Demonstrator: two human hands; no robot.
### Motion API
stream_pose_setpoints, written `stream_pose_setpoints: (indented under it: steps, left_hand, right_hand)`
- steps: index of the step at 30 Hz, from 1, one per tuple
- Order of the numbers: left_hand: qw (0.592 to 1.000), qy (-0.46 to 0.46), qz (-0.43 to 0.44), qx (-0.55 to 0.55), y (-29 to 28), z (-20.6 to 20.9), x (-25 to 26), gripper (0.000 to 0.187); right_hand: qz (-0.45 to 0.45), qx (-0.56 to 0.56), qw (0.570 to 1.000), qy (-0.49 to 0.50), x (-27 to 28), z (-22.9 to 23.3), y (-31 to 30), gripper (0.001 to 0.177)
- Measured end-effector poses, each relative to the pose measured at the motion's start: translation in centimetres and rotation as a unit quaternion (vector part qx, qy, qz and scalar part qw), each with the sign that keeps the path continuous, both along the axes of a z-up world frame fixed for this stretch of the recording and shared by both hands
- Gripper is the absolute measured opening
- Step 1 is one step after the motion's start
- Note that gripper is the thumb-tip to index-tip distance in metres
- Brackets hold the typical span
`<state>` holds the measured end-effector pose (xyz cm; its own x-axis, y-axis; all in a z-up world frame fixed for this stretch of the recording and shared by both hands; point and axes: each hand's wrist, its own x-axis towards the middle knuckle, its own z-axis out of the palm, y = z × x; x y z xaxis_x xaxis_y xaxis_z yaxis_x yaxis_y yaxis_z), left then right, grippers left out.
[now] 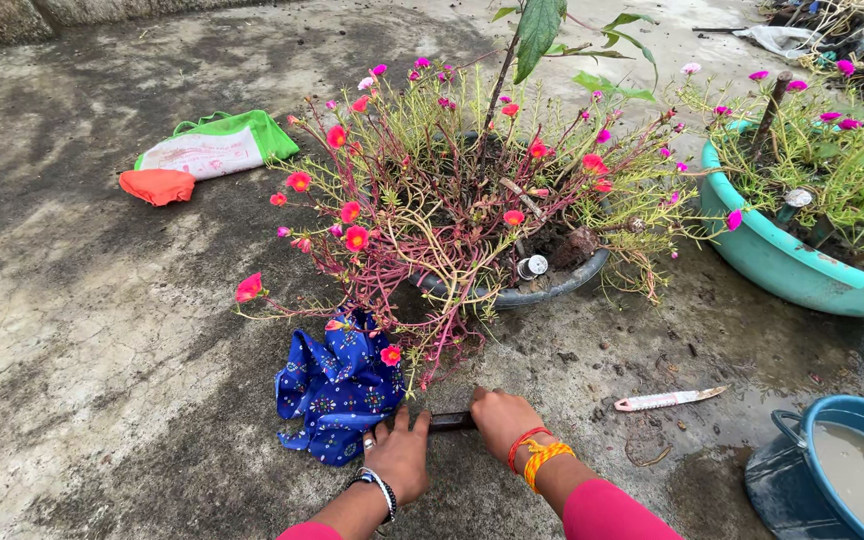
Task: The person washes a sharpening stone in a bucket of water, trims stems from a potted plant with a blade, and sharpens the blade against the stone.
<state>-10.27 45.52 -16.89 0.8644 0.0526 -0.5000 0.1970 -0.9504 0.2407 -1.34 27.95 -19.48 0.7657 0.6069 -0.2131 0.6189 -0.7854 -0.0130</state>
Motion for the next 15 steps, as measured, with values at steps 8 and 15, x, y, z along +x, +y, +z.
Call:
stream_pose_setpoints:
  steps: [8, 15]
  left_hand:
    - [0.996, -0.025, 0.006, 0.091, 3.5, 1.1, 0.5, 0.080]
    - [0.984, -0.128, -0.001, 0.124, 0.3, -0.5, -0.4, 0.054]
  right_hand:
    - [0.023, -0.007, 1.000, -0.001, -0.2, -0.2, 0.7, 0.023]
    - [0.059, 0.035, 0.997, -0.039, -0.7, 1.9, 1.3, 0.029]
